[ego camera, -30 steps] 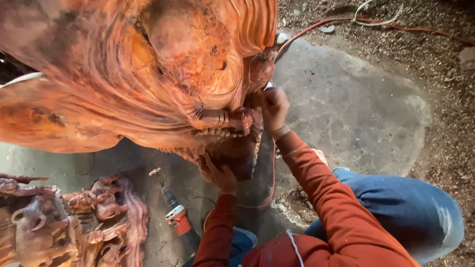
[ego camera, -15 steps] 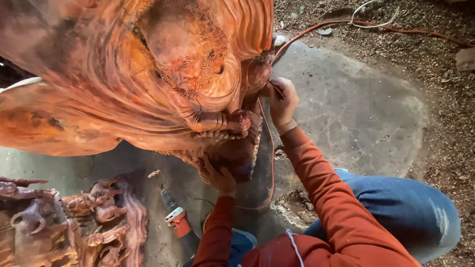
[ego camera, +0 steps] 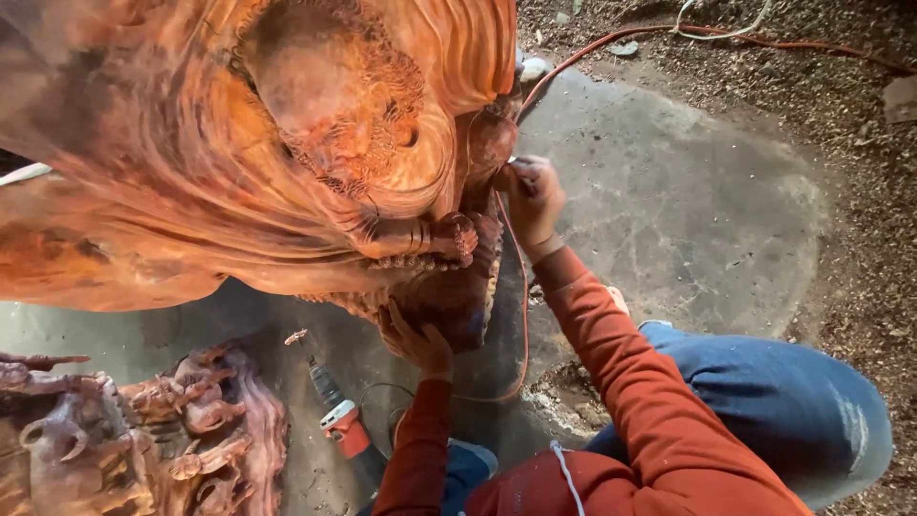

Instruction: Polishing and sanding an intricate wood carving by hand using sandpaper to achieve a smooth finish.

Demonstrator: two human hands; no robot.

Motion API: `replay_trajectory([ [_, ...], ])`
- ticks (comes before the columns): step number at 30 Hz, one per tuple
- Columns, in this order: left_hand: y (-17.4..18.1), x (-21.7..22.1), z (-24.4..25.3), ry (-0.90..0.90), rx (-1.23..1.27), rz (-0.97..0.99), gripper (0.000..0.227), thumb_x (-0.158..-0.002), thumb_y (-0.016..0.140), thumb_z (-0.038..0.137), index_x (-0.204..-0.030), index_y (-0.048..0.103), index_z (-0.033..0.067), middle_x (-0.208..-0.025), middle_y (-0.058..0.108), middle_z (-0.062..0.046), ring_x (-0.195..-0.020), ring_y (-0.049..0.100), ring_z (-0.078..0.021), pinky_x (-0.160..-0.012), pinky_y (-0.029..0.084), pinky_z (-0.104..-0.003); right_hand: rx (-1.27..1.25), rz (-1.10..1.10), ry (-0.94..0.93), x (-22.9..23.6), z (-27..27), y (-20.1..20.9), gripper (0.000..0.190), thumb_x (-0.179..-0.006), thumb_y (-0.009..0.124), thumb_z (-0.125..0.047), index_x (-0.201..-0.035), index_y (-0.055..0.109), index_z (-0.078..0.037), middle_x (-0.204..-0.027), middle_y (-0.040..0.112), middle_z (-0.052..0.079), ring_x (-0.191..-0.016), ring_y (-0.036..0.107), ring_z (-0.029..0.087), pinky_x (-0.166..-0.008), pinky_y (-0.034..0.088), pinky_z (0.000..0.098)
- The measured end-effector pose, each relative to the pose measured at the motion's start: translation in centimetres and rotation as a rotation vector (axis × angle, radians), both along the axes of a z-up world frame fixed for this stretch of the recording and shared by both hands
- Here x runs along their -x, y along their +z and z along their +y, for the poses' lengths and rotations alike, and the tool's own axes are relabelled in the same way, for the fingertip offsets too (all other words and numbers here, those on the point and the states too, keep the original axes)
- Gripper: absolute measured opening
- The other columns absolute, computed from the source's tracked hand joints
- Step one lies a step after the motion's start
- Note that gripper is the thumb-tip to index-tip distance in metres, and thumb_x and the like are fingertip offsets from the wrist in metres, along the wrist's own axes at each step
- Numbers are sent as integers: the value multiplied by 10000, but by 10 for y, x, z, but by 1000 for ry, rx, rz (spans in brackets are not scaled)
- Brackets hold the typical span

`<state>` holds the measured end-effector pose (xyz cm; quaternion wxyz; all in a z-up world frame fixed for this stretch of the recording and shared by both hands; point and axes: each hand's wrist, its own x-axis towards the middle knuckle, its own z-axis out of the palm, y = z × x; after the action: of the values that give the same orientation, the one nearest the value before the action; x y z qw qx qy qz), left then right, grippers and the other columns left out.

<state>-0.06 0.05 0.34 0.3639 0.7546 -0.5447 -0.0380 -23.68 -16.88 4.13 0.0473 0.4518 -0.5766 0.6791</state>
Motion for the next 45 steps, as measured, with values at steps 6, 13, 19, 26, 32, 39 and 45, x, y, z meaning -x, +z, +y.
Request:
replay_trajectory([
  [6,3,1,-3,-15,-3,7,773,-831,392,416,-1576,393,207,-1524,346,-168,-1199,457,-391,-1064,304,-554,-31,37,40,-16,0,-35,179,-847,789,-43,-841,685,-188,-884,740,4,-735,707,263,-700,568,296],
  [13,15,6,-2,-6,9,6,766,-825,404,294,-1587,388,218,-1483,364,-165,-1099,470,-351,-1049,311,-520,8,128,56,-9,0,19,179,-889,713,-26,-782,678,-164,-795,697,32,-676,667,312,-636,548,356],
  [19,6,2,-3,16,18,-17,778,-805,396,231,-1583,402,219,-1522,355,-184,-1206,448,-397,-1040,306,-524,35,74,73,-15,10,9,131,-882,723,-7,-844,694,-129,-797,641,107,-682,636,355,-642,532,354],
  [26,2,0,-2,-10,0,5,764,-834,389,259,-1596,360,215,-1535,323,-187,-1201,431,-379,-1035,304,-543,140,90,31,3,-2,28,86,-963,666,-40,-925,707,-106,-859,685,73,-659,640,332,-644,548,267],
  [32,-8,-4,-2,14,2,-14,786,-806,411,329,-1583,397,207,-1526,356,-190,-1255,453,-409,-1084,274,-583,50,82,56,-13,2,-27,142,-872,800,-59,-846,740,-185,-829,705,36,-688,675,283,-662,565,325],
  [39,-18,-6,-4,11,45,-53,752,-827,419,295,-1572,419,196,-1506,395,-185,-1256,473,-403,-1076,305,-565,-46,229,-208,-19,-2,13,160,-813,744,-12,-777,592,-49,-736,587,187,-639,596,426,-537,469,502],
  [45,-7,-3,0,-18,42,-36,754,-819,424,264,-1571,402,215,-1512,369,-164,-1188,472,-368,-1073,295,-543,-78,28,27,-21,9,-21,164,-858,777,-74,-782,691,-190,-793,688,-13,-714,691,274,-646,557,372],
])
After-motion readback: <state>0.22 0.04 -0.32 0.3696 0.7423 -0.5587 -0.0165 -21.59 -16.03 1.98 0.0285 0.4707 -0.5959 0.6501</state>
